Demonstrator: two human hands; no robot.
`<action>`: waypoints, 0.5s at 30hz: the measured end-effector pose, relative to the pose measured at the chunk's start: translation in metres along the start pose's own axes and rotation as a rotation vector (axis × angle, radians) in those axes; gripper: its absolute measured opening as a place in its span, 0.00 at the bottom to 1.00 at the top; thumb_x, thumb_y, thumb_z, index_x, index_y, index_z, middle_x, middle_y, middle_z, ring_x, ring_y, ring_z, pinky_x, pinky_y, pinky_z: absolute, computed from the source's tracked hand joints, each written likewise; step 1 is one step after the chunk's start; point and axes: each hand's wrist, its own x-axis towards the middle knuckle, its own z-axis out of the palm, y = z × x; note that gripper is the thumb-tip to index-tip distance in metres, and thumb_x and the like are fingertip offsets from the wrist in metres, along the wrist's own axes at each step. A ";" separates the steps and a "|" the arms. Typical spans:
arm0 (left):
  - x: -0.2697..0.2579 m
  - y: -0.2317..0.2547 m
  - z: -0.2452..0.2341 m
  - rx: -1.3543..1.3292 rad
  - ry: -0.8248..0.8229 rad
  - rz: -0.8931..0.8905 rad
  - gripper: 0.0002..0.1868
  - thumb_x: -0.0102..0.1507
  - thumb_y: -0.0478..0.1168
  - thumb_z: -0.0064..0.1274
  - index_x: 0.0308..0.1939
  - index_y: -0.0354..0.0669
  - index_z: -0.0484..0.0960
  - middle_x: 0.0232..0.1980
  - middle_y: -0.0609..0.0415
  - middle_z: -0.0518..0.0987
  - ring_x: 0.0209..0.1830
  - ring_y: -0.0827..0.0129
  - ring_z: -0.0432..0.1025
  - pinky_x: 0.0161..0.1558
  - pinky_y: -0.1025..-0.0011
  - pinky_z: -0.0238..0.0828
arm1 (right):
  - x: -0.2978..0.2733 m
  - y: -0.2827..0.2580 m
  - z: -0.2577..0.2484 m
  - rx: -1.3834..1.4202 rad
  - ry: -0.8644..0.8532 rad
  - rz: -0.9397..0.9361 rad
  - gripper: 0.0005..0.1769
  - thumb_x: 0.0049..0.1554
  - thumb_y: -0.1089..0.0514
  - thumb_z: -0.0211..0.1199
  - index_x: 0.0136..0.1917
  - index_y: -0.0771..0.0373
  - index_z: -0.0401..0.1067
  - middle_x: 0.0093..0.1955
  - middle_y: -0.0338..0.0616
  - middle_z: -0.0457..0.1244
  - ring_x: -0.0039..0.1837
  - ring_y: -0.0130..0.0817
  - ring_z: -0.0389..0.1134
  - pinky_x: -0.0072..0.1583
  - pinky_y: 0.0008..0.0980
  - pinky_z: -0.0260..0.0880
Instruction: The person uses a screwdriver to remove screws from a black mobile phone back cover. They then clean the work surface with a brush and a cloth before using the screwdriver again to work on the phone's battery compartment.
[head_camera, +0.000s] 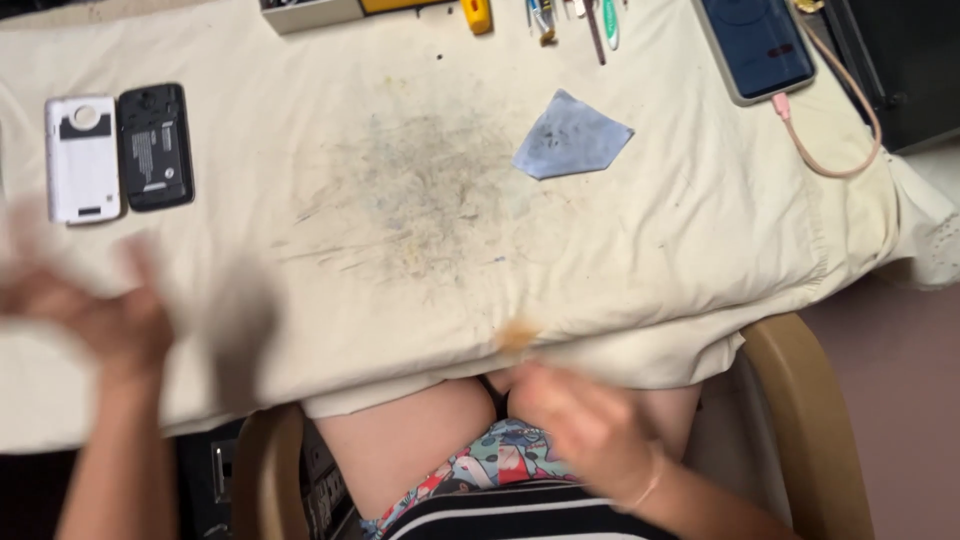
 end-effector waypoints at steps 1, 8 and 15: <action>0.019 0.054 -0.010 -0.307 -0.066 0.032 0.28 0.74 0.39 0.65 0.68 0.18 0.73 0.70 0.25 0.66 0.69 0.31 0.62 0.71 0.43 0.57 | 0.013 -0.018 -0.003 0.413 -0.150 0.100 0.11 0.62 0.62 0.60 0.58 0.64 0.76 0.56 0.47 0.70 0.54 0.37 0.75 0.57 0.33 0.76; 0.044 0.338 0.062 -0.833 -0.406 0.169 0.18 0.63 0.53 0.55 0.48 0.46 0.86 0.58 0.46 0.81 0.60 0.54 0.73 0.60 0.51 0.63 | 0.027 -0.012 -0.010 1.116 -0.279 0.552 0.13 0.67 0.60 0.46 0.56 0.68 0.69 0.64 0.56 0.66 0.52 0.39 0.79 0.50 0.29 0.81; 0.038 0.361 0.074 -0.924 -0.463 0.044 0.07 0.56 0.43 0.64 0.29 0.52 0.81 0.51 0.60 0.81 0.56 0.63 0.73 0.63 0.55 0.57 | 0.065 0.076 -0.039 0.805 0.149 0.699 0.04 0.66 0.71 0.50 0.55 0.69 0.60 0.62 0.65 0.66 0.67 0.51 0.71 0.63 0.38 0.79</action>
